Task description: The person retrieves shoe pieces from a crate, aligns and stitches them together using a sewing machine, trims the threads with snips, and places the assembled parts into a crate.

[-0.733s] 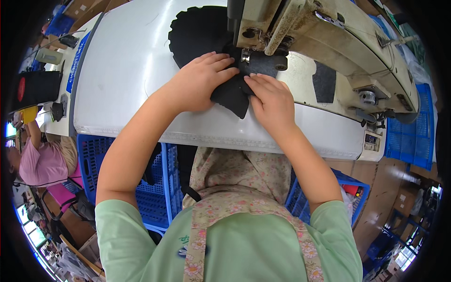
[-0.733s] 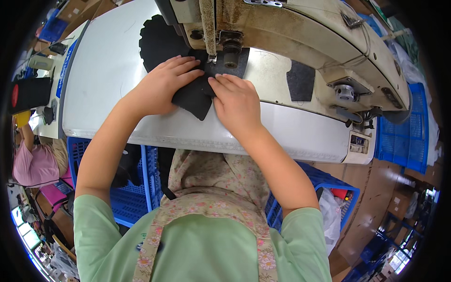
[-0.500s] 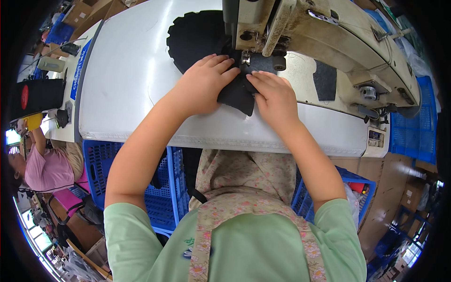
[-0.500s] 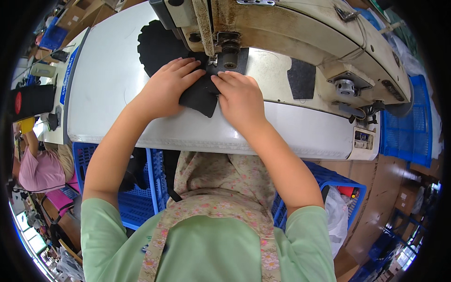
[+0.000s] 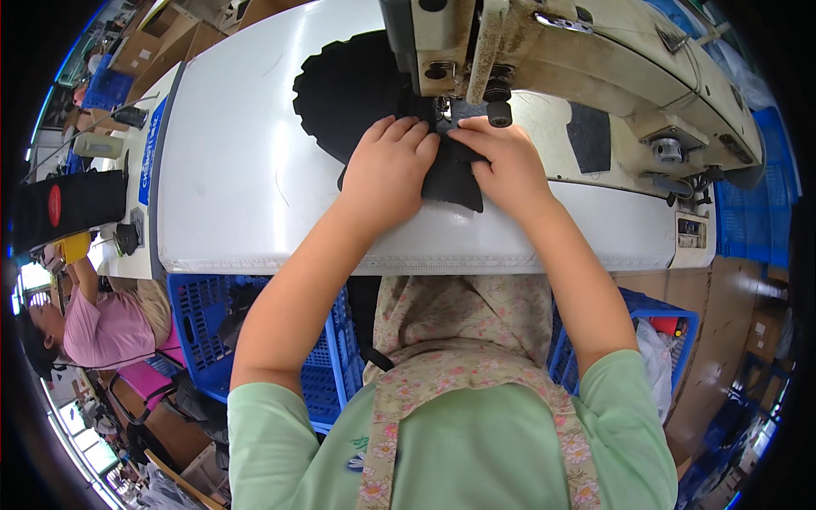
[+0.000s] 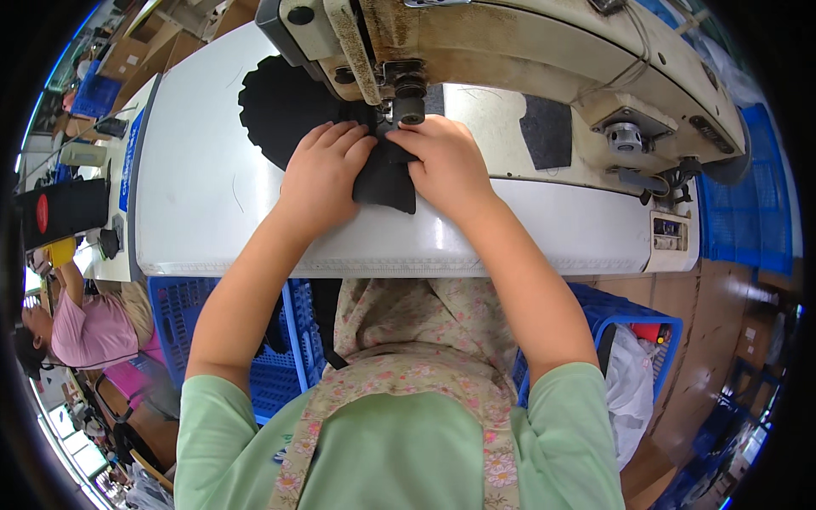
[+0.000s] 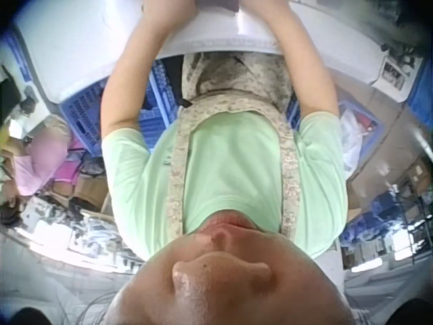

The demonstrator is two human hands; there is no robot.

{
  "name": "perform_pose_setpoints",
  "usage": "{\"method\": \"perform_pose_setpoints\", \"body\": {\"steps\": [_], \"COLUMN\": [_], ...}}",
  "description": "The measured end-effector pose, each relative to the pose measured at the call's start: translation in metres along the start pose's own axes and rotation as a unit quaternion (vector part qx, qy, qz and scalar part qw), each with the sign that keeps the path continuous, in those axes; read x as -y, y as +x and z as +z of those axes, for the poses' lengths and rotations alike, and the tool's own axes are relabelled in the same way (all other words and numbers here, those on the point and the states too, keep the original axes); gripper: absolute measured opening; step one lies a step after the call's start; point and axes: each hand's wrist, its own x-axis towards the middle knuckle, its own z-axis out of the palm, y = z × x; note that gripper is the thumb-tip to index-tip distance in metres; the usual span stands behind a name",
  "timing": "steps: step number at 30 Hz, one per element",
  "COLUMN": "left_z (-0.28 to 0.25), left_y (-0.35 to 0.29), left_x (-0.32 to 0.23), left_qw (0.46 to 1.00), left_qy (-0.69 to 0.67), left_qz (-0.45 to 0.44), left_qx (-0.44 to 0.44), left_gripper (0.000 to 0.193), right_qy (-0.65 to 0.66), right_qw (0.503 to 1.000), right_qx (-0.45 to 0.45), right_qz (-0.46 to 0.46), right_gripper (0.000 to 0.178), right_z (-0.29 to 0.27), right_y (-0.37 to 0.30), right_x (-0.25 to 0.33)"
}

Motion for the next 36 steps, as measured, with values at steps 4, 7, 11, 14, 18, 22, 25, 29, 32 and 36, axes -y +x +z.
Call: {"method": "perform_pose_setpoints", "body": {"steps": [4, 7, 11, 14, 18, 22, 25, 29, 32, 36], "left_z": [-0.003, -0.010, -0.019, -0.020, -0.018, -0.007, -0.006, -0.004, -0.002, 0.001], "left_y": [-0.002, 0.002, 0.009, 0.011, 0.006, 0.001, 0.000, -0.001, 0.000, 0.004], "left_x": [0.006, 0.018, 0.030, 0.030, 0.023, 0.010, 0.004, 0.000, -0.005, -0.010], "left_qw": [1.000, 0.996, 0.989, 0.988, 0.993, 0.993, 0.993, 0.996, 0.997, 0.996], "left_qy": [-0.023, -0.072, -0.108, -0.104, -0.055, 0.031, 0.062, 0.056, 0.056, 0.075], "left_qz": [0.021, 0.039, 0.068, 0.076, 0.083, 0.103, 0.093, 0.069, 0.054, 0.042], "left_qx": [0.004, 0.026, 0.072, 0.083, 0.066, 0.047, 0.039, 0.028, 0.019, 0.015], "left_gripper": [0.056, 0.053, 0.051, 0.051, 0.048, 0.044, 0.042, 0.042, 0.040, 0.037], "right_qy": [-0.015, -0.007, -0.002, -0.009, -0.014, -0.033, -0.071, -0.115, -0.113, -0.111], "right_qw": [0.998, 0.998, 0.998, 0.998, 0.997, 0.995, 0.992, 0.987, 0.988, 0.989], "right_qx": [-0.028, -0.021, -0.015, -0.030, -0.040, -0.066, -0.077, -0.075, -0.075, -0.075], "right_qz": [-0.050, -0.050, -0.056, -0.060, -0.060, -0.062, -0.074, -0.086, -0.074, -0.066], "right_gripper": [0.043, 0.040, 0.040, 0.041, 0.041, 0.029, 0.030, 0.033, 0.033, 0.033], "right_z": [0.001, -0.001, 0.000, 0.001, 0.007, 0.013, 0.011, 0.008, 0.008, 0.007], "right_y": [0.002, 0.004, 0.003, 0.002, 0.001, -0.001, -0.002, -0.003, -0.003, 0.000], "right_x": [-0.006, -0.009, -0.008, -0.007, -0.008, -0.008, -0.003, -0.002, -0.005, -0.008]}}
